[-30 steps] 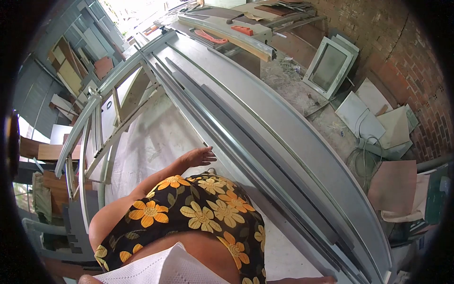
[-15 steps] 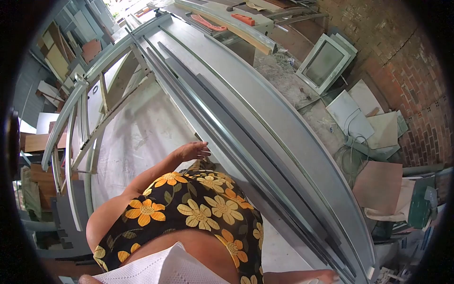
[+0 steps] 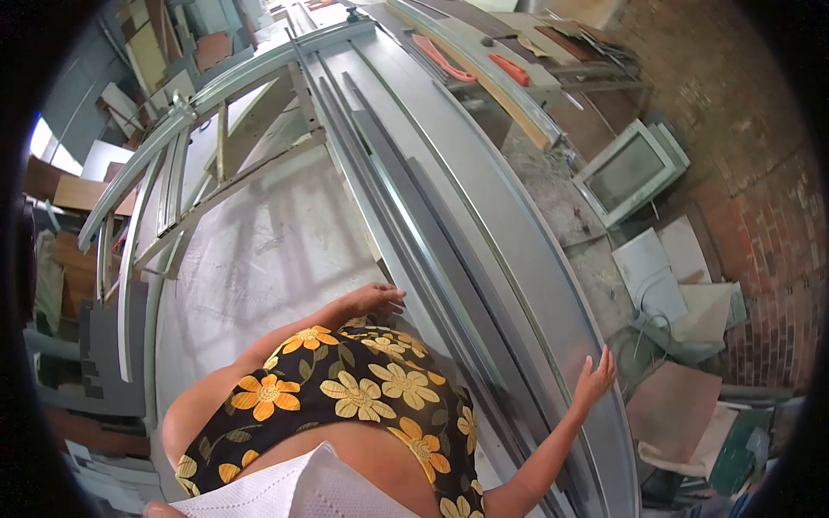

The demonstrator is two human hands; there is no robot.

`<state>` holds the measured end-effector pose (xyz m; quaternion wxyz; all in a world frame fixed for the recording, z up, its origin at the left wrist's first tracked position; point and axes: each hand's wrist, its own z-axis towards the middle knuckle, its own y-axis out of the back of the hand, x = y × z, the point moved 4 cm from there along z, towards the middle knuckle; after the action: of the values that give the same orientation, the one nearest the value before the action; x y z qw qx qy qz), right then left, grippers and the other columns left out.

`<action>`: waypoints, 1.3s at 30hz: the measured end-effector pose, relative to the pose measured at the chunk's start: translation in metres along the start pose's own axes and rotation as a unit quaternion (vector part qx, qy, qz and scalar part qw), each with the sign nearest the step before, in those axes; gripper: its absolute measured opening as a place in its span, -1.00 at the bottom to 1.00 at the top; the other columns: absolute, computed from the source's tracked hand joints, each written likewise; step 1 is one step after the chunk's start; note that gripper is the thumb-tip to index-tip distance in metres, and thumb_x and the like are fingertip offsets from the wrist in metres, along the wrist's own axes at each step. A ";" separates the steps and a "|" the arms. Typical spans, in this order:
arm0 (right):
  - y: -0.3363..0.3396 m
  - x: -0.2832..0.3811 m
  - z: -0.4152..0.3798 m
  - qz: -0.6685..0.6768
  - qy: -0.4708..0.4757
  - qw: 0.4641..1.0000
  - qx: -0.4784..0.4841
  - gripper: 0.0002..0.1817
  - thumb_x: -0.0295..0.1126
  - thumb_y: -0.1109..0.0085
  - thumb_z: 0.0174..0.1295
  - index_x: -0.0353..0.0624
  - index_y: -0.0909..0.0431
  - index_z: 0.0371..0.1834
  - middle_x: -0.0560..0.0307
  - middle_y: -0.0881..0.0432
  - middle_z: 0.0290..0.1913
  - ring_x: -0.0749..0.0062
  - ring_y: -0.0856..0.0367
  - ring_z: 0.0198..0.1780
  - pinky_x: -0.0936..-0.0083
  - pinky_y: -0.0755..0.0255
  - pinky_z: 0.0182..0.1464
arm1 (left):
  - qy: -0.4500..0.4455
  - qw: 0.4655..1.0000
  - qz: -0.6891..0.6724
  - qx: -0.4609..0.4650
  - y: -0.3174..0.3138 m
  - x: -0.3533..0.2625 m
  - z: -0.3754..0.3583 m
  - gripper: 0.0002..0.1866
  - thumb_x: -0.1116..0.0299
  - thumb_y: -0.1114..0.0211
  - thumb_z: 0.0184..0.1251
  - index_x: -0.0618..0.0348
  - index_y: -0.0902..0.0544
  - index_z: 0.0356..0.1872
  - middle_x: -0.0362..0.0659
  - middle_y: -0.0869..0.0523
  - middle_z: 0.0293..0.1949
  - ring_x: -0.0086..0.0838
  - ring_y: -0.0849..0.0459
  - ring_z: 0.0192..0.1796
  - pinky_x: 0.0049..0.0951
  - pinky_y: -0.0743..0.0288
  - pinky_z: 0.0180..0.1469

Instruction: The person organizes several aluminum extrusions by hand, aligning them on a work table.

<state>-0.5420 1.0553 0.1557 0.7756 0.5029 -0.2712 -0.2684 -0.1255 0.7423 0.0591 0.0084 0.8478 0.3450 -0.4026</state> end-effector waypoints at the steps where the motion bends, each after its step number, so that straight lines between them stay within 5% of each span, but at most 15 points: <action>1: -0.007 -0.003 0.005 0.003 -0.005 1.000 0.009 -0.55 -0.31 -0.13 0.14 -0.11 -0.42 0.13 -0.04 -0.44 0.07 0.06 -0.37 0.11 0.25 -0.26 0.12 | 0.005 1.000 0.006 -0.001 -0.002 -0.002 -0.002 -0.34 -0.12 -0.16 0.20 0.28 -0.41 0.10 0.02 -0.51 0.09 -0.20 -0.47 0.16 -0.17 -0.20 0.26; 12: -0.034 -0.015 0.021 0.056 -0.074 0.996 0.001 -0.73 -0.38 -0.18 0.07 -0.08 -0.59 -0.12 0.07 -0.48 -0.14 0.15 -0.47 -0.08 0.26 -0.35 -0.08 | 0.021 0.995 0.078 0.057 -0.008 -0.001 -0.001 -0.34 -0.12 -0.19 0.17 0.30 -0.48 0.05 0.03 -0.53 0.07 -0.15 -0.48 0.14 -0.17 -0.28 0.21; 24: -0.087 0.117 0.103 0.106 0.001 0.994 0.019 -0.72 -0.35 -0.21 0.05 -0.03 -0.61 -0.12 0.09 -0.51 -0.17 0.16 -0.51 -0.12 0.29 -0.40 -0.12 | 0.020 0.991 0.121 0.060 -0.018 -0.005 0.000 -0.29 -0.16 -0.26 0.08 0.32 -0.51 0.02 0.02 -0.57 0.02 -0.25 -0.56 0.02 -0.30 -0.45 0.01; 32: -0.138 0.203 0.169 0.154 0.046 0.987 0.023 -0.70 -0.40 -0.21 0.05 -0.16 -0.59 -0.10 0.01 -0.52 -0.19 0.15 -0.47 -0.09 0.33 -0.37 -0.05 | -0.012 0.982 0.182 0.044 -0.008 0.004 0.013 -0.35 -0.10 -0.29 0.08 0.35 -0.57 -0.04 0.01 -0.65 -0.15 -0.28 -0.61 -0.09 -0.32 -0.48 -0.07; 39: -0.160 0.250 0.199 0.175 0.078 0.981 0.009 -0.70 -0.43 -0.22 0.04 -0.20 -0.59 -0.10 -0.01 -0.54 -0.25 0.16 -0.47 -0.10 0.34 -0.37 -0.05 | -0.050 0.935 0.350 0.022 0.022 -0.019 -0.018 -0.43 -0.07 -0.18 0.18 0.42 -0.63 -0.39 0.00 -0.63 -0.52 -0.30 -0.59 -0.43 -0.27 -0.41 -0.33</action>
<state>-0.5250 0.7010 0.1140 0.8247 0.4741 -0.2961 -0.0859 -0.1086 0.7201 0.0784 0.1475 0.8936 0.0169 -0.4235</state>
